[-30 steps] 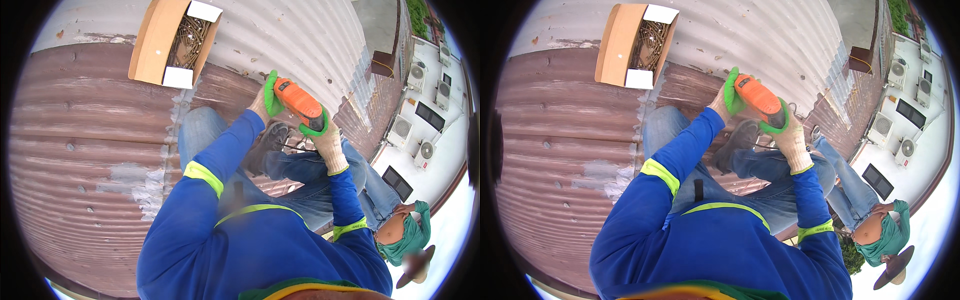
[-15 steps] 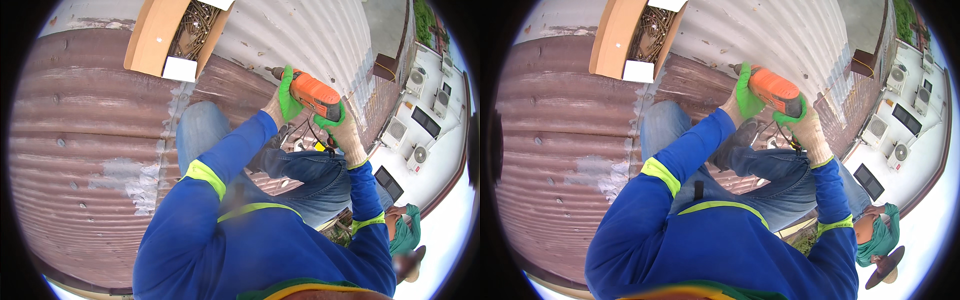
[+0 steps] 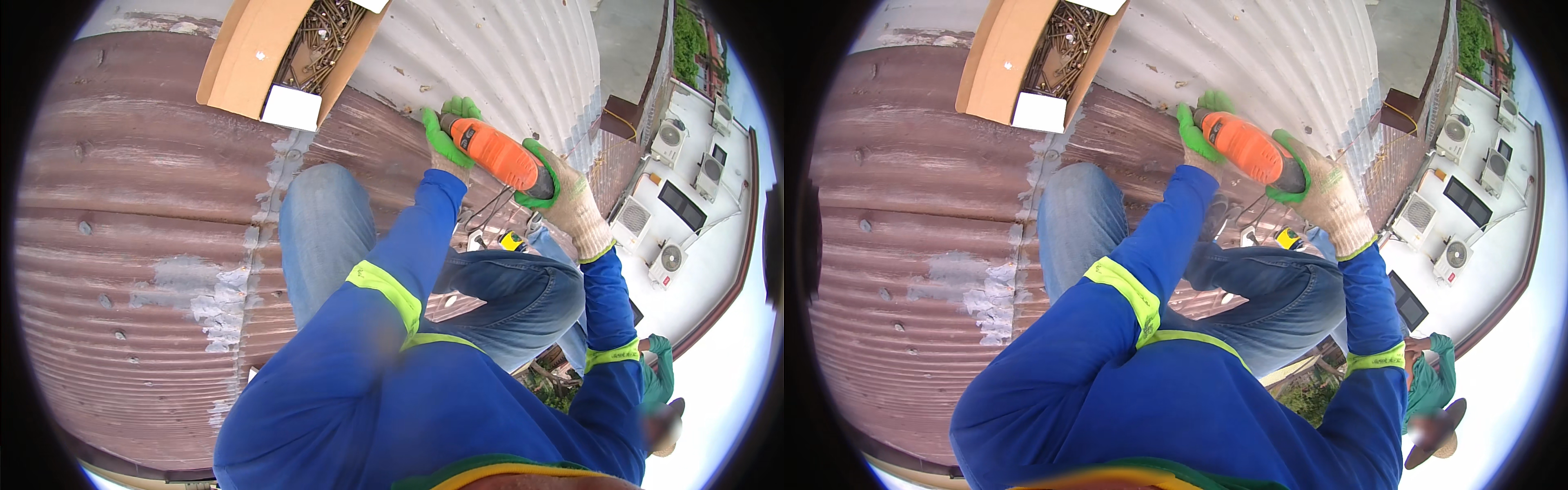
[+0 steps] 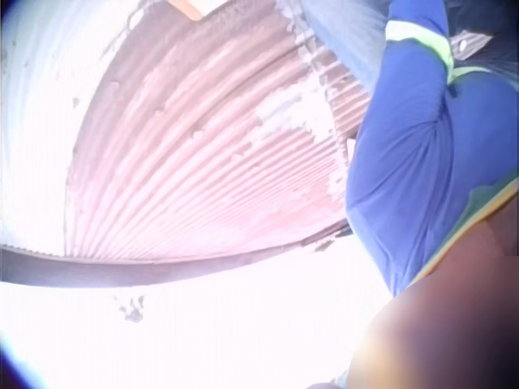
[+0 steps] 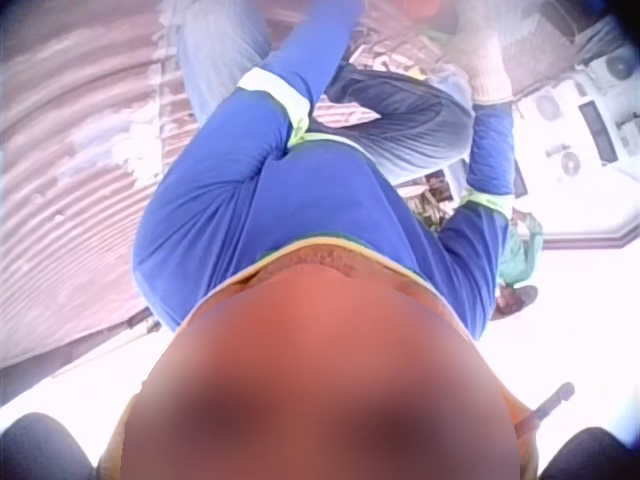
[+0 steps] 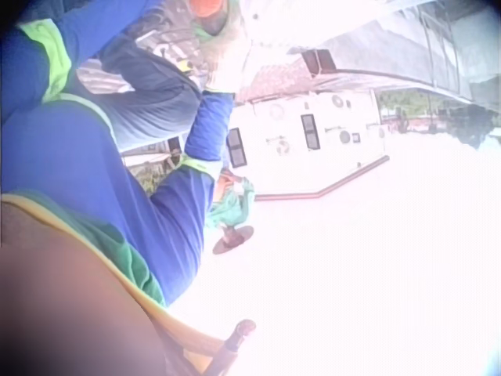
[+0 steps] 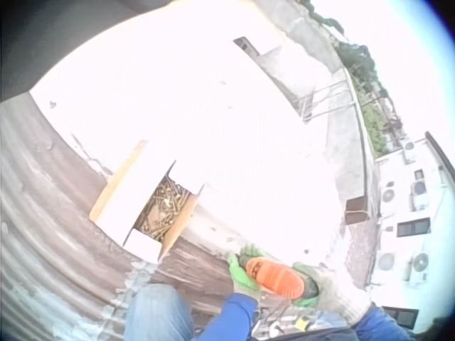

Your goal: The person uses a corded drill to fasten screws into a corrugated metal roof sheet. They repeatedly pick screws from a nearby box and drive them into the roof surface while standing on the roof. A second person is visible nearby but not directly involved in the fastening.

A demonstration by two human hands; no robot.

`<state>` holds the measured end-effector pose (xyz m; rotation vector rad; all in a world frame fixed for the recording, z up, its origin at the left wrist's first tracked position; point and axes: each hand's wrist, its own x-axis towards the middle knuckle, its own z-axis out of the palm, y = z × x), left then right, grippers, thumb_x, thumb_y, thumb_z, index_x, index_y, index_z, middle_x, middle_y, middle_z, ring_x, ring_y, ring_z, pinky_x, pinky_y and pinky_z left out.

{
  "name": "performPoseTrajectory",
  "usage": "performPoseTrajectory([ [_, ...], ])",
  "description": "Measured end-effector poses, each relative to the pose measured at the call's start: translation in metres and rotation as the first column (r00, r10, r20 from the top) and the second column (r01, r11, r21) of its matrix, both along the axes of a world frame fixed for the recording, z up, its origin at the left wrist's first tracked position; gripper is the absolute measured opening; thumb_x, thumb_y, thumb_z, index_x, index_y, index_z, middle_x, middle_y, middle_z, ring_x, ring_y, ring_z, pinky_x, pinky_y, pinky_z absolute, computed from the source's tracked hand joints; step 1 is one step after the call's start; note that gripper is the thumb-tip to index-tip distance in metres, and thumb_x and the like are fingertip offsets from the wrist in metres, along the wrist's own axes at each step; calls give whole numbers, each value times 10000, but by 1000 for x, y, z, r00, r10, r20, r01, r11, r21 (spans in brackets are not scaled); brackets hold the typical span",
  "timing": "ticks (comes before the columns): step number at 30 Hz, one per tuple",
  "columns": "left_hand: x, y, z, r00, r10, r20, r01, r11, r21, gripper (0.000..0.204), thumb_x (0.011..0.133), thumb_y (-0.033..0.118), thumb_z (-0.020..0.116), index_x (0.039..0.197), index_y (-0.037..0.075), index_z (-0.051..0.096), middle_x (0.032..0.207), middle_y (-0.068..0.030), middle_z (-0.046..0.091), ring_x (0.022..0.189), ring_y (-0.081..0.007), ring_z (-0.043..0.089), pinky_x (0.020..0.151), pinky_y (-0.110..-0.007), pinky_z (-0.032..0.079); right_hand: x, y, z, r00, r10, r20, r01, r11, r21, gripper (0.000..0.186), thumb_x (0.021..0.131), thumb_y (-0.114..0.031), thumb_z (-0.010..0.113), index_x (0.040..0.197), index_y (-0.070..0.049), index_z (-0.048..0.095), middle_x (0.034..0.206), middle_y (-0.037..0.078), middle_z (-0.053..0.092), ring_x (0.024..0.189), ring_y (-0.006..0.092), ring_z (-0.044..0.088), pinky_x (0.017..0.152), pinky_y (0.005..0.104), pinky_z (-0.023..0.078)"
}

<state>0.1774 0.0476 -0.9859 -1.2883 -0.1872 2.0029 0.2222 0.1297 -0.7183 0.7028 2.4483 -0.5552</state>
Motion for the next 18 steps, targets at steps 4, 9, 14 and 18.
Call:
performPoseTrajectory([
  [4,-3,-9,-11,985,-106,-133,123,985,121,447,1098,488,447,998,95,636,935,-103,715,879,-311,701,822,-489,608,-2,-9,2,991,-111,74,112,994,-5,883,788,-272,947,1552,-120,531,1346,197,715,1206,351,726,1010,432,582],
  [9,-20,-13,-17,893,-430,-132,432,902,-15,414,1083,394,394,948,91,642,899,-131,712,857,-325,699,780,-504,610,8,-37,-3,943,-334,2,333,941,-58,850,809,-235,938,1540,-61,541,1309,150,735,1205,247,725,1009,387,576],
  [14,-31,-9,-18,735,-661,-149,653,750,-107,415,1069,373,381,976,67,645,928,-155,717,882,-339,705,801,-526,613,31,-65,-15,738,-675,-3,669,732,-133,758,815,-249,938,1456,-41,590,1205,125,774,1052,204,754,921,373,593],
  [18,-25,-4,-5,867,-494,-67,486,867,-107,426,1080,481,502,1016,79,625,957,-134,715,894,-328,707,824,-529,614,38,-58,-21,619,-783,61,782,608,-133,686,819,-243,940,1389,-23,628,1159,100,783,984,177,748,879,351,590],
])
